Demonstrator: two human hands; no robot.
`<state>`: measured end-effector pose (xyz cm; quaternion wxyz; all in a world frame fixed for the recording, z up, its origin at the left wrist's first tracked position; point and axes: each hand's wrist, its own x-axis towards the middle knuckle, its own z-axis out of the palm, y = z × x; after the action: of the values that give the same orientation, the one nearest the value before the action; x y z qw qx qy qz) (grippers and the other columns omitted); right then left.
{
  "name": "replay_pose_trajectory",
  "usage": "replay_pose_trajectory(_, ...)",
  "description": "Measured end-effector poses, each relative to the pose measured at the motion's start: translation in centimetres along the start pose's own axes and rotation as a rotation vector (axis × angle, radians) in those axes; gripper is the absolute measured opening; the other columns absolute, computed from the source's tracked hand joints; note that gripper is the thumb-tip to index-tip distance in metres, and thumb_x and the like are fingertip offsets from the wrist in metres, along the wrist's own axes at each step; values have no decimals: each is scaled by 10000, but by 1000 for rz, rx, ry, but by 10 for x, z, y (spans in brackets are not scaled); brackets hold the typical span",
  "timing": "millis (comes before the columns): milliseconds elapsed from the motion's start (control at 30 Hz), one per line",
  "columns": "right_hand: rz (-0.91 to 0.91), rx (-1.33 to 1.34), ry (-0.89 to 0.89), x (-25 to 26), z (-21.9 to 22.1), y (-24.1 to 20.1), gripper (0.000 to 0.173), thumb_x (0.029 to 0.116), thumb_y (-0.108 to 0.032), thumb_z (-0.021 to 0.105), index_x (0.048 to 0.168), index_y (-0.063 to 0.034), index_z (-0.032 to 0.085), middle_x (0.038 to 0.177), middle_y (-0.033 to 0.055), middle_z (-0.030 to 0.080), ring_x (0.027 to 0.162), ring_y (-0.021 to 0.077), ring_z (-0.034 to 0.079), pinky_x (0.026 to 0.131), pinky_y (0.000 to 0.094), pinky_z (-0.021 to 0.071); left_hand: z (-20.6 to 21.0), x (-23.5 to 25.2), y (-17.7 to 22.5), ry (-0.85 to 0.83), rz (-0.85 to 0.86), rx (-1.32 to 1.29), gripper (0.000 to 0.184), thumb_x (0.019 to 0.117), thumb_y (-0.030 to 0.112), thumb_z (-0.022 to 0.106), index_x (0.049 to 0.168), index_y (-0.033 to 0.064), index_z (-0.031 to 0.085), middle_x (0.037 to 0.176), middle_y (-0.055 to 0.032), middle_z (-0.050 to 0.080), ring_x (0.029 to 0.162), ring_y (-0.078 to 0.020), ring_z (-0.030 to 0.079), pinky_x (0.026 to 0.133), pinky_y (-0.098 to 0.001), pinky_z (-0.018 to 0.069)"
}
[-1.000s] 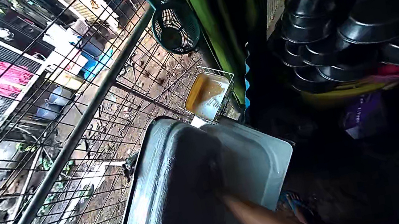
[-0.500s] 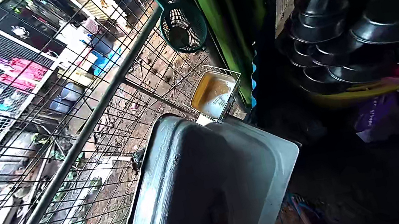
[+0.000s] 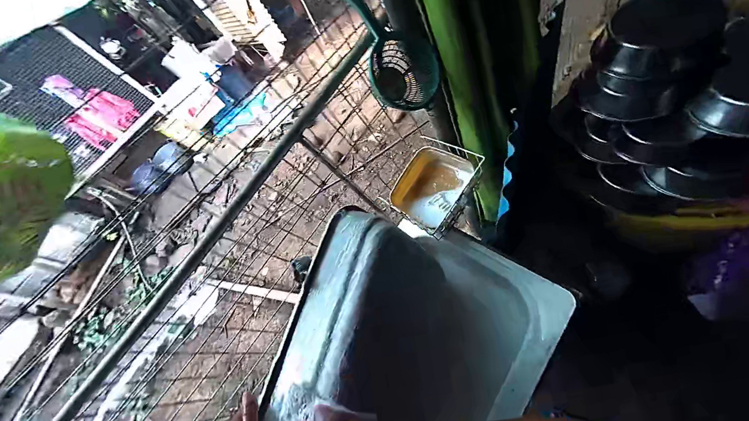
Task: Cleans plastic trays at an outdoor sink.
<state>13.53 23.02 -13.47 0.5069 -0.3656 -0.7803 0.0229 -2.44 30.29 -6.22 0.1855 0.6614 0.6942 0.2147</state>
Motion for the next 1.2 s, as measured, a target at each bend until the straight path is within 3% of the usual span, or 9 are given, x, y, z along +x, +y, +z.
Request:
replay_pose_trajectory(133,226,-93,-25,42,-54,86,234,797,-220,758,931,-31,789,1049,128,772,1073,286,716,972,460,558,-5,-14,-2,25,9,-19,651,1079,406,305,915,-97,684,836,-268,659,857,-416,649,809,-645,474)
replay_pose_trajectory(300,940,-325,-444,134,-150,151,509,1065,-283,462,1512,-41,494,1509,255,507,1403,421,488,1151,588,384,-11,-30,18,-24,8,2,649,1098,401,279,1011,-74,713,981,-297,695,1027,-469,665,906,-675,460)
replay_pose_trajectory(400,643,-427,-511,102,-90,51,562,1029,-213,484,1524,48,429,1536,327,434,1434,473,429,1171,589,356,-13,-33,27,-60,-2,-47,663,1103,406,247,1033,-51,723,1014,-275,704,1058,-442,664,923,-656,465)
replay_pose_trajectory(533,50,-244,-336,21,-33,-47,268,890,-162,627,1029,-1,791,1225,184,733,1235,357,660,1074,535,503,-21,-57,37,-169,-69,-171,622,1108,421,290,1106,-35,713,1071,-256,707,1084,-419,665,957,-632,485)
replay_pose_trajectory(667,331,-334,-307,61,-93,46,512,831,-213,754,1280,23,686,1453,319,534,1361,508,503,1094,681,400,-28,-76,21,-174,0,-150,635,1100,424,269,1102,-31,713,1100,-272,704,1116,-444,659,952,-659,475)
replay_pose_trajectory(767,597,-193,-471,117,-165,140,561,962,-84,633,1476,76,477,1524,335,442,1410,482,450,1158,629,356,-30,-93,8,-201,18,-160,646,1103,442,267,1087,-34,703,1092,-273,699,1105,-442,656,950,-656,465)
replay_pose_trajectory(867,717,264,-436,123,-189,177,371,972,-127,441,1245,69,599,1039,89,702,903,78,669,836,278,563,-26,-109,-8,-168,32,-213,676,1091,475,280,986,-46,697,1001,-268,698,1033,-435,668,907,-654,469)
replay_pose_trajectory(1000,513,219,-335,130,-209,116,232,868,-130,500,877,28,670,752,-28,657,672,-12,602,677,240,542,-30,-119,-36,-172,-28,-295,717,1082,494,291,900,-81,679,903,-270,675,946,-437,659,857,-654,465)
replay_pose_trajectory(1200,9,-229,-870,188,-199,-63,300,940,-238,645,990,50,714,924,269,701,921,472,688,803,663,512,-15,-118,18,-159,310,-639,485,1087,174,321,1031,-168,660,932,-268,684,914,-317,663,888,-486,507)
